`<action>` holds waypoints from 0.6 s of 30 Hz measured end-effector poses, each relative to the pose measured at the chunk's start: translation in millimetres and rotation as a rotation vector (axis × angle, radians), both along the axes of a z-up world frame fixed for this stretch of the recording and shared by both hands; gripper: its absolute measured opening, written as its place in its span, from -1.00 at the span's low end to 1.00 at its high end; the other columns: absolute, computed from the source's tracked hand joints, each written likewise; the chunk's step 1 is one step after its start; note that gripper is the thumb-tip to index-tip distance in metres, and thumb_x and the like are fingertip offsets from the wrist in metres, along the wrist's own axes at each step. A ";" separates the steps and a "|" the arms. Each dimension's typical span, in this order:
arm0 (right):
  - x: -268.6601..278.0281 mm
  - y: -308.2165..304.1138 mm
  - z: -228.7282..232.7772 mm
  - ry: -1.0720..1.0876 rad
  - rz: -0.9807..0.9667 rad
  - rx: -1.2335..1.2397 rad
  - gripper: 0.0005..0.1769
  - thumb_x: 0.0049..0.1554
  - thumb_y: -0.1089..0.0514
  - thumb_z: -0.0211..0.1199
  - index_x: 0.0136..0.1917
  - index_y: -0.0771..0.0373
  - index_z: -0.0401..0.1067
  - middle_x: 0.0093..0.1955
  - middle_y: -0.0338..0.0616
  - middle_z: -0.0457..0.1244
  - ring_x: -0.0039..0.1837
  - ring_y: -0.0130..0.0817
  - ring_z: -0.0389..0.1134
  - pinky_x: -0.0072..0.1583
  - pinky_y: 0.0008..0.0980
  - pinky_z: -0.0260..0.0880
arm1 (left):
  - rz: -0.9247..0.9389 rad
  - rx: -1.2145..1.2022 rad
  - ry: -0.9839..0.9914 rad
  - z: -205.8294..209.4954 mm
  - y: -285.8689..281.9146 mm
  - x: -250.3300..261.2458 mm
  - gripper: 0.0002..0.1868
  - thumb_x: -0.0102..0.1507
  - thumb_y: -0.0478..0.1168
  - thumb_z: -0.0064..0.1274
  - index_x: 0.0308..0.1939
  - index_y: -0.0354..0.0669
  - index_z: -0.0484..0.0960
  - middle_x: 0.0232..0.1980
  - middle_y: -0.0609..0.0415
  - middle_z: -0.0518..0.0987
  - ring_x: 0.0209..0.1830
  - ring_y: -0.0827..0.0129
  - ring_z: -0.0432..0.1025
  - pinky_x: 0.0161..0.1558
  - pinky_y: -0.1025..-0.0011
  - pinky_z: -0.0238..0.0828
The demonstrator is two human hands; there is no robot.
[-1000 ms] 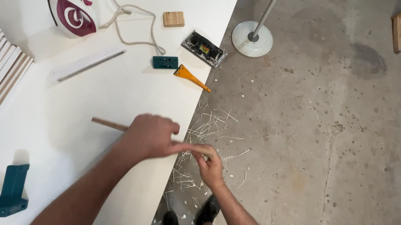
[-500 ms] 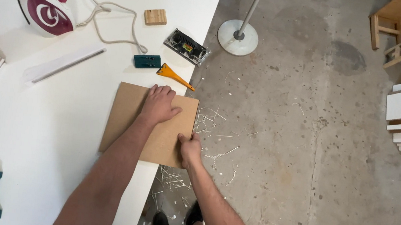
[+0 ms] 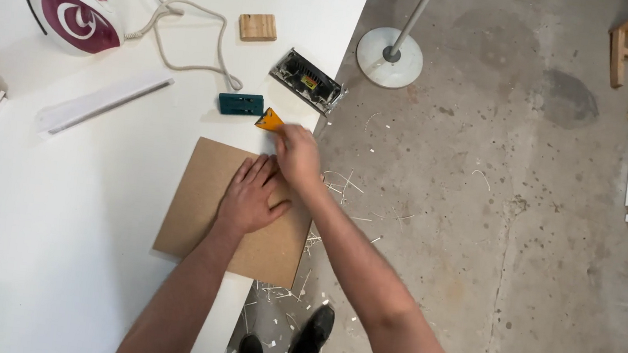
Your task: Applying heat-activated edge banding to a wooden board using an iron and trimming the excess with hand tools.
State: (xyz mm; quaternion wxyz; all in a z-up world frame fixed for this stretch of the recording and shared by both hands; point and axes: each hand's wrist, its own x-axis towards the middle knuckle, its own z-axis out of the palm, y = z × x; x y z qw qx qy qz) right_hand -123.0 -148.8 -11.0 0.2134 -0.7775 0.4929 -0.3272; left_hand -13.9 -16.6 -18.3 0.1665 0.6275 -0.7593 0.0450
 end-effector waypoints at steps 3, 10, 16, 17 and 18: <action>60.4 -54.8 12.3 0.229 0.187 -0.205 -0.61 0.22 0.03 0.23 0.32 -0.02 0.40 0.26 -0.24 0.31 0.38 -0.20 0.30 0.33 -0.16 0.34 | 0.009 0.033 0.008 13.8 0.8 -0.9 -0.22 0.17 0.38 0.04 0.36 0.10 0.50 0.46 -0.02 0.40 0.55 0.15 0.20 0.60 0.03 -0.06; 94.4 -79.9 8.0 0.524 0.386 -0.126 -0.41 0.05 0.08 0.42 0.34 0.12 0.39 0.15 -0.16 0.32 0.21 -0.21 0.32 0.18 -0.29 0.38 | 0.029 0.270 0.005 20.2 0.0 0.7 -0.16 0.20 0.45 -0.06 0.45 0.19 0.36 0.58 0.07 0.20 0.65 0.24 -0.02 0.68 0.11 -0.33; -32.9 27.6 75.0 -0.461 0.316 0.440 -0.29 0.10 0.08 0.47 0.45 0.02 0.27 0.20 -0.07 0.32 0.31 -0.09 0.36 0.32 -0.08 0.37 | -0.037 0.024 0.054 18.6 -2.6 3.3 -0.21 0.14 0.41 0.10 0.32 0.11 0.55 0.35 -0.05 0.47 0.45 0.10 0.30 0.54 0.02 0.00; -60.8 62.0 79.9 -0.576 0.254 0.571 -0.22 0.08 0.16 0.44 0.50 0.09 0.19 0.26 0.00 0.29 0.34 -0.08 0.31 0.35 -0.04 0.33 | -0.022 0.123 0.021 20.3 -1.1 2.9 -0.18 0.18 0.42 -0.02 0.40 0.12 0.45 0.49 0.00 0.32 0.56 0.13 0.14 0.60 0.04 -0.13; -87.9 96.8 85.4 -0.691 0.188 0.701 -0.15 0.07 0.24 0.42 0.55 0.17 0.11 0.31 0.07 0.25 0.37 -0.06 0.26 0.39 0.00 0.29 | -0.009 0.222 -0.013 21.7 0.4 2.6 -0.15 0.22 0.43 -0.14 0.48 0.13 0.36 0.64 0.04 0.17 0.67 0.16 -0.02 0.65 0.05 -0.26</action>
